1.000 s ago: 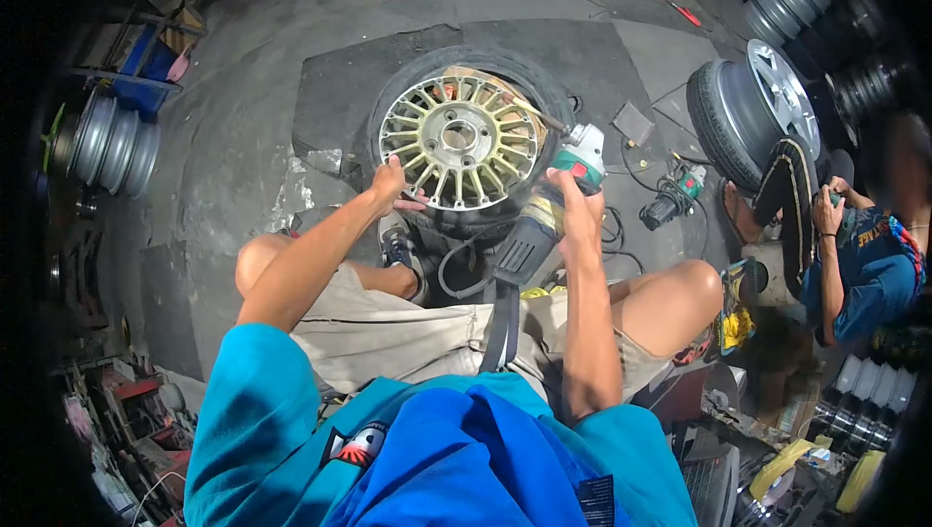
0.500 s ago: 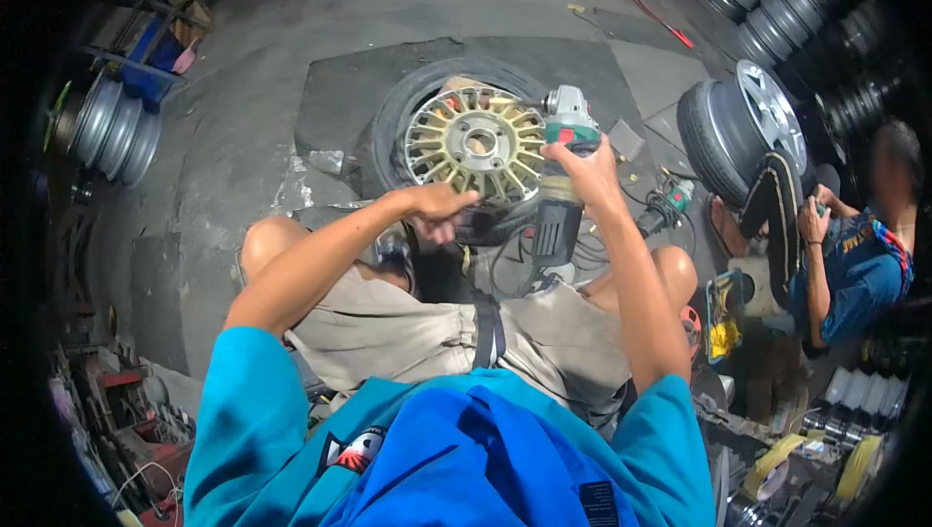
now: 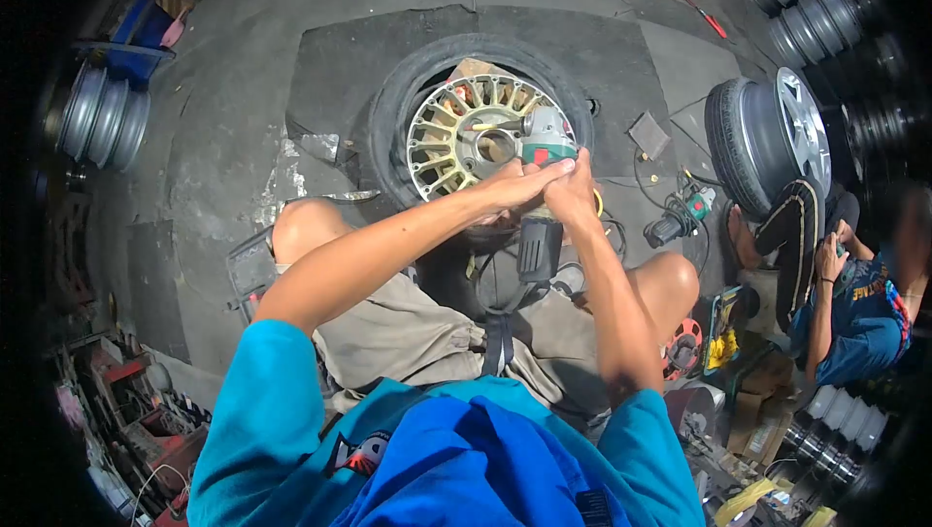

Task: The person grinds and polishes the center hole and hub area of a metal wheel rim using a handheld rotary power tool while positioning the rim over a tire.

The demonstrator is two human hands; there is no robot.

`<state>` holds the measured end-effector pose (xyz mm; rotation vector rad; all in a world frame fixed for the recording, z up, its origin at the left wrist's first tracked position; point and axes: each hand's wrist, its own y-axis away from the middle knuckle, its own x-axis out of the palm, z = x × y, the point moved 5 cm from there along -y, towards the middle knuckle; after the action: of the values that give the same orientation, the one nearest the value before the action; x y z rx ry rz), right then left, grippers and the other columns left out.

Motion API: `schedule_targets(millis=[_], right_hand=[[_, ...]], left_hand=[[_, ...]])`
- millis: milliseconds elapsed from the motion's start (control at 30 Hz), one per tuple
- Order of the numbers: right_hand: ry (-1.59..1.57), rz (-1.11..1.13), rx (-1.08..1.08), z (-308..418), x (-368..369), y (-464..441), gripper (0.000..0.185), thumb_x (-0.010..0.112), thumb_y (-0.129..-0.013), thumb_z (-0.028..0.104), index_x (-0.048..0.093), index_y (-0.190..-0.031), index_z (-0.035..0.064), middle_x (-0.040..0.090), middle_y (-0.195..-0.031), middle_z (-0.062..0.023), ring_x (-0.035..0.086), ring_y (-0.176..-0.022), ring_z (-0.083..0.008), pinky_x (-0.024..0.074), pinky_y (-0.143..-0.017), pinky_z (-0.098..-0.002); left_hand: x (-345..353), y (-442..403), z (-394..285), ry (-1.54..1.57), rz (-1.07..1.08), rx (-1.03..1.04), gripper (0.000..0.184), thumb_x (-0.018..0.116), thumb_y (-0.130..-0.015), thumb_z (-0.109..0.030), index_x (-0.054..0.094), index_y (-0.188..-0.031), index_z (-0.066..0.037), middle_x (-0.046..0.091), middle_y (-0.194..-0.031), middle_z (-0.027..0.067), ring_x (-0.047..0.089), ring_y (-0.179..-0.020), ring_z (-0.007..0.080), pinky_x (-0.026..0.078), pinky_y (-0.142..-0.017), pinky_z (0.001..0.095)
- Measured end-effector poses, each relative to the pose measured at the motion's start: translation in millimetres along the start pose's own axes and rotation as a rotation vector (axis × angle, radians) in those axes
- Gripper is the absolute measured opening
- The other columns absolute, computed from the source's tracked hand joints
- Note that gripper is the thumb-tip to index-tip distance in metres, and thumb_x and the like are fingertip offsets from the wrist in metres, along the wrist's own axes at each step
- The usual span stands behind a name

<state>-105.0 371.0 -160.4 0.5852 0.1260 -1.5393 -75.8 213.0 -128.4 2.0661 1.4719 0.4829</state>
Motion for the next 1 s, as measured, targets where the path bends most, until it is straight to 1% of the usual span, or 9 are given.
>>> schedule_targets(millis=[133,200,300,367,467,667,733,833,1000], right_hand=[[0.063,0.065,0.036,4,7,-11,0.106,0.087,-0.078,0.038,0.031,-0.155,-0.0109,0.063,-0.134,-0.0304,0.063,-0.127,-0.0366,0.0503,-0.106,-0.0433],[0.037,0.076,0.069,-1,10,-11,0.105,0.086,-0.079,0.037,0.031,-0.154,-0.0117,0.062,-0.135,-0.031,0.063,-0.127,-0.0368,0.05,-0.106,-0.0433],[0.158,0.001,0.098,-7,0,-16,0.098,0.083,-0.082,0.031,0.032,-0.153,-0.0128,0.064,-0.132,-0.031,0.066,-0.123,-0.0371,0.0508,-0.104,-0.0432],[0.228,0.219,0.024,23,-4,-10,0.095,0.08,-0.082,0.026,0.031,-0.153,-0.0138,0.065,-0.129,-0.0316,0.067,-0.122,-0.0366,0.0519,-0.103,-0.0426],[0.199,0.275,-0.01,34,-5,-9,0.09,0.079,-0.083,0.025,0.033,-0.15,-0.0146,0.066,-0.126,-0.0324,0.068,-0.119,-0.0369,0.0531,-0.1,-0.0424],[0.163,0.121,0.011,33,-5,-20,0.081,0.077,-0.085,0.023,0.037,-0.144,-0.0151,0.068,-0.123,-0.032,0.069,-0.116,-0.0372,0.0537,-0.099,-0.0427],[0.257,0.211,-0.033,40,-7,-15,0.079,0.075,-0.087,0.025,0.037,-0.143,-0.0155,0.067,-0.123,-0.0329,0.069,-0.116,-0.0376,0.0536,-0.099,-0.0426],[0.269,0.3,-0.039,41,-10,-14,0.078,0.075,-0.087,0.026,0.038,-0.143,-0.0157,0.067,-0.124,-0.0334,0.069,-0.116,-0.0382,0.0535,-0.099,-0.0432],[0.235,0.106,0.005,34,-8,-29,0.089,0.078,-0.084,0.026,0.033,-0.149,-0.0173,0.065,-0.129,-0.0341,0.067,-0.122,-0.039,0.0523,-0.102,-0.0428]], left_hand=[[-5,-3,-9,0.192,0.018,0.111,0.104,0.065,-0.081,-0.084,0.054,-0.133,0.006,0.063,-0.117,0.017,0.063,-0.1,0.0272,0.052,-0.07,0.0427],[-9,2,-14,0.157,0.181,0.009,0.101,0.065,-0.085,-0.078,0.05,-0.137,0.006,0.059,-0.131,0.0213,0.06,-0.114,0.0334,0.053,-0.085,0.0529],[2,-3,-6,0.275,0.188,-0.051,0.09,0.063,-0.091,-0.071,0.051,-0.138,0.004,0.058,-0.131,0.02,0.06,-0.117,0.0345,0.053,-0.09,0.0605],[10,6,-8,0.386,0.174,-0.055,0.08,0.062,-0.095,-0.066,0.051,-0.138,0.001,0.06,-0.123,0.0163,0.061,-0.112,0.0319,0.057,-0.081,0.0608],[12,3,-9,0.402,0.187,-0.045,0.078,0.061,-0.096,-0.065,0.05,-0.138,0.001,0.06,-0.121,0.0157,0.061,-0.11,0.0314,0.059,-0.077,0.0577],[4,-16,-14,0.27,0.155,0.015,0.072,0.06,-0.097,-0.065,0.059,-0.124,0.002,0.06,-0.111,0.0125,0.062,-0.101,0.0267,0.061,-0.073,0.0529],[9,-12,-12,0.307,0.15,-0.007,0.071,0.06,-0.097,-0.065,0.06,-0.121,0.002,0.06,-0.107,0.0117,0.062,-0.098,0.026,0.061,-0.072,0.0529],[14,-4,-13,0.365,0.11,-0.003,0.063,0.059,-0.097,-0.064,0.061,-0.108,-0.002,0.056,-0.087,0.006,0.061,-0.08,0.0192,0.061,-0.068,0.0532],[2,-16,-24,0.212,0.161,0.021,0.069,0.059,-0.097,-0.065,0.06,-0.116,0.001,0.057,-0.092,0.0077,0.064,-0.085,0.0227,0.063,-0.074,0.0545]])
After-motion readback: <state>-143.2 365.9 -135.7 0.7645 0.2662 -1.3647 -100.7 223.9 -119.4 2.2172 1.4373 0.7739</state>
